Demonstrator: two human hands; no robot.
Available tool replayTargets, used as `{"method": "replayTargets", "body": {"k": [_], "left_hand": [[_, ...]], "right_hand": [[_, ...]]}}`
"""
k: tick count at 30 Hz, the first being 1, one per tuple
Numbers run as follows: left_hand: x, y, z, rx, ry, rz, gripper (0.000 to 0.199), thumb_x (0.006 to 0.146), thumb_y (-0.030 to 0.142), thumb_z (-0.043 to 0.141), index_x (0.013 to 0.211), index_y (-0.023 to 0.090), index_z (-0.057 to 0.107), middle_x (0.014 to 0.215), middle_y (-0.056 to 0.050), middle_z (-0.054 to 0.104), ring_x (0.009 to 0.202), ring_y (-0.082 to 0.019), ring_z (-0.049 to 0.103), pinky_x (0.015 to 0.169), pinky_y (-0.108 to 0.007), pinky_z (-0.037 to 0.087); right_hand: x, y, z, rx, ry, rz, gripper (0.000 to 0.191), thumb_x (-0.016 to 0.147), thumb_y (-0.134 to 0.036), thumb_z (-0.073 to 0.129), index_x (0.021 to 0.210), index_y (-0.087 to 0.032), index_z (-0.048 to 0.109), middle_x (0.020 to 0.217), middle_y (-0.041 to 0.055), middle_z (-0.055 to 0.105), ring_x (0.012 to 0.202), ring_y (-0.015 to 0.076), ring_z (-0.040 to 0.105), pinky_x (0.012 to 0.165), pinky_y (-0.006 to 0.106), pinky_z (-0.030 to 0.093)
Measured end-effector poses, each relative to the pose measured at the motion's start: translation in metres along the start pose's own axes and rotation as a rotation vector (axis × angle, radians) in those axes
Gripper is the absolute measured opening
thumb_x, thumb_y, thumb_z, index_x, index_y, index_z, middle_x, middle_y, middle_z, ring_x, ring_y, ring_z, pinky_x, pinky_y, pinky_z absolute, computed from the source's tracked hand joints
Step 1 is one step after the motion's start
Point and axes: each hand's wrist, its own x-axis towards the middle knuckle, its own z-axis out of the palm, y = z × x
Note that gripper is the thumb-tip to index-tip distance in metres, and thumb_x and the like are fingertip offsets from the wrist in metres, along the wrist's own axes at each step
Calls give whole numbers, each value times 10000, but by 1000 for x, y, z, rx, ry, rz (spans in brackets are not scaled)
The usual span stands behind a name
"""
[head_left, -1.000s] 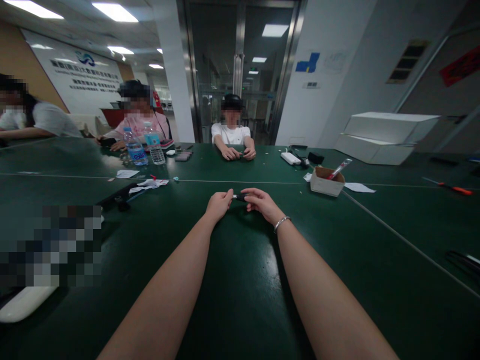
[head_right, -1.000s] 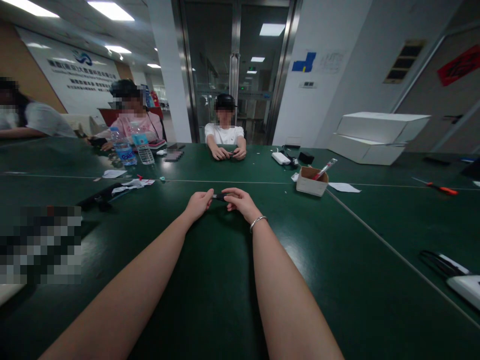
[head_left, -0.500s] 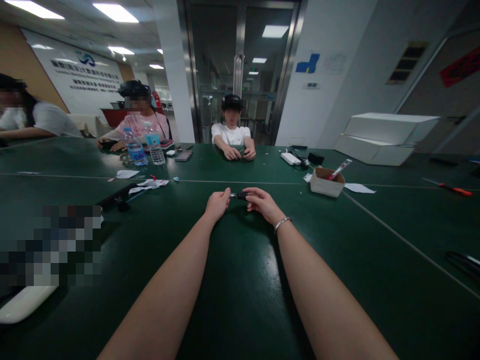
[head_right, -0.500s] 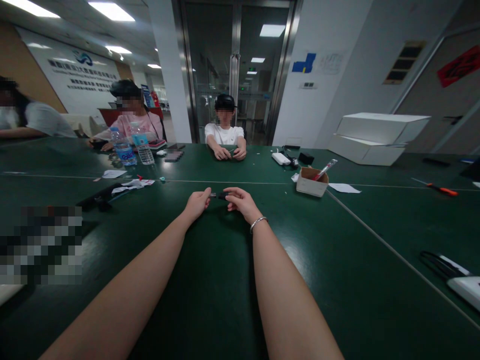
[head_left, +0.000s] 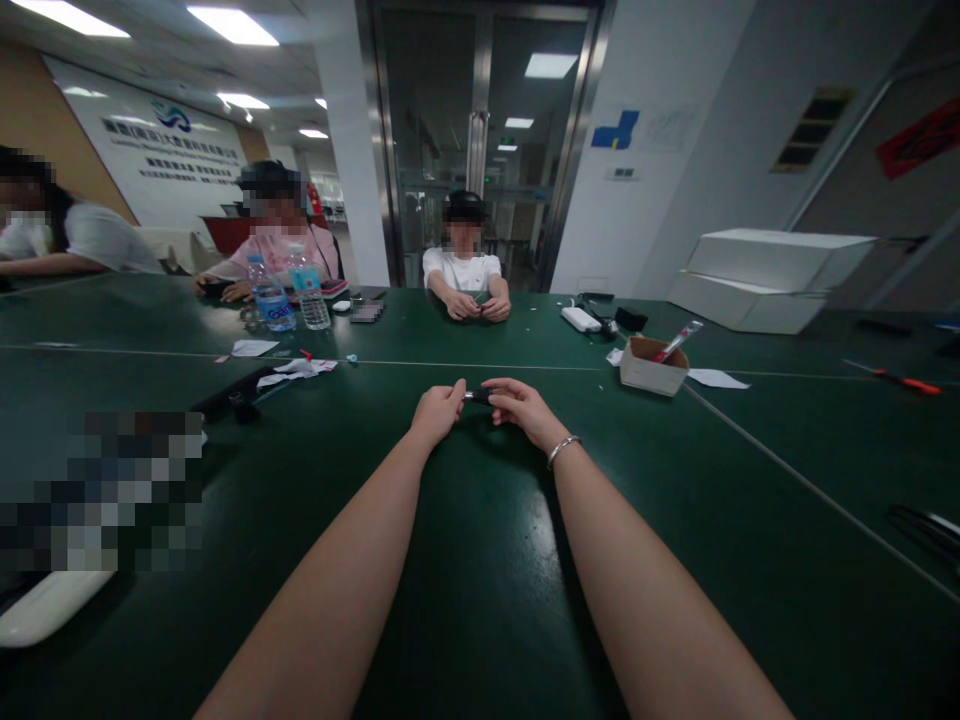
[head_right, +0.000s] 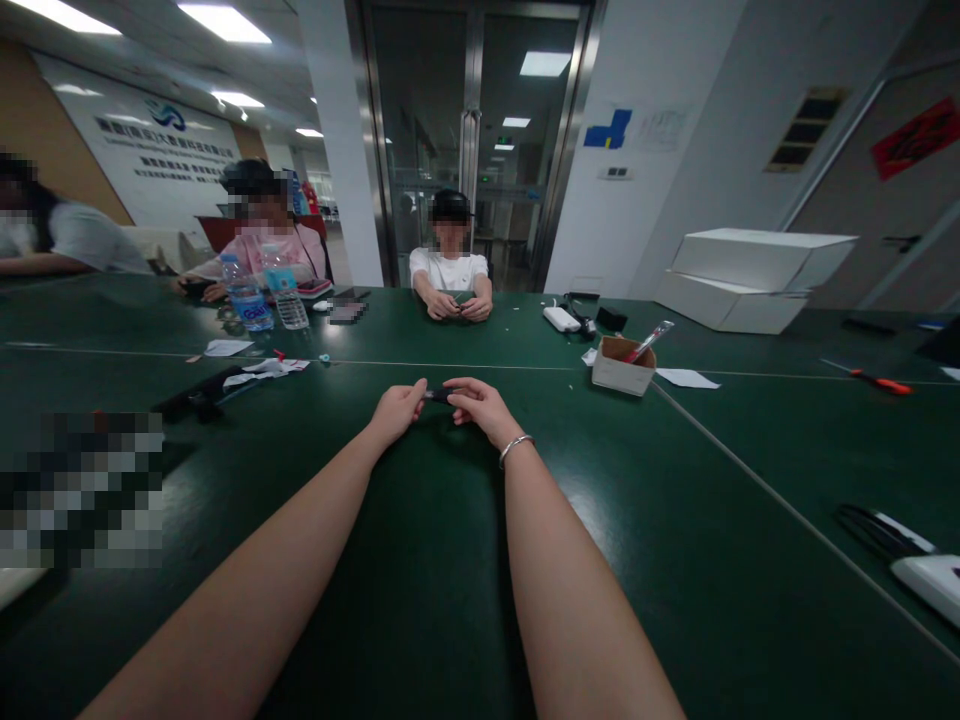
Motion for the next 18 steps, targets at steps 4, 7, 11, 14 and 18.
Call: {"method": "replayTargets", "body": {"k": [4, 7, 11, 14, 18], "left_hand": [[-1, 2, 0, 1, -4, -14, 549, 870, 621, 369, 559, 195, 520, 503, 7, 521, 465, -136, 460, 556, -288, 363], [-1, 2, -1, -10, -3, -14, 549, 873, 622, 365, 566, 196, 525, 507, 6, 524, 466, -138, 463, 552, -287, 363], [-1, 0, 0, -10, 5, -16, 548, 872, 620, 371, 562, 195, 528, 509, 3, 525, 460, -137, 457, 534, -285, 353], [1, -1, 0, -14, 4, -9, 548, 875, 611, 371, 556, 195, 530, 499, 6, 519, 452, -134, 453, 533, -284, 353], [2, -3, 1, -1, 26, 5, 556, 874, 615, 369, 550, 193, 534, 486, 9, 512, 452, -133, 457, 540, -283, 351]], "right_hand": [[0, 0, 0, 0, 0, -5, 328, 695, -242, 757, 1012, -193, 688, 800, -9, 668, 523, 53, 581, 524, 195, 521], [-1, -1, 1, -1, 0, -6, 327, 695, -242, 759, 1011, -197, 688, 804, -9, 671, 524, 53, 586, 518, 191, 523], [0, -1, 0, -7, 4, -10, 323, 695, -235, 757, 1009, -198, 689, 818, -6, 677, 522, 50, 586, 512, 189, 526], [0, 0, 0, -3, 1, -9, 328, 693, -232, 758, 1011, -193, 689, 827, -2, 680, 525, 50, 589, 509, 186, 528], [-1, -1, 1, 0, 1, -7, 324, 693, -226, 757, 1008, -196, 691, 848, -1, 677, 527, 45, 587, 512, 181, 527]]}}
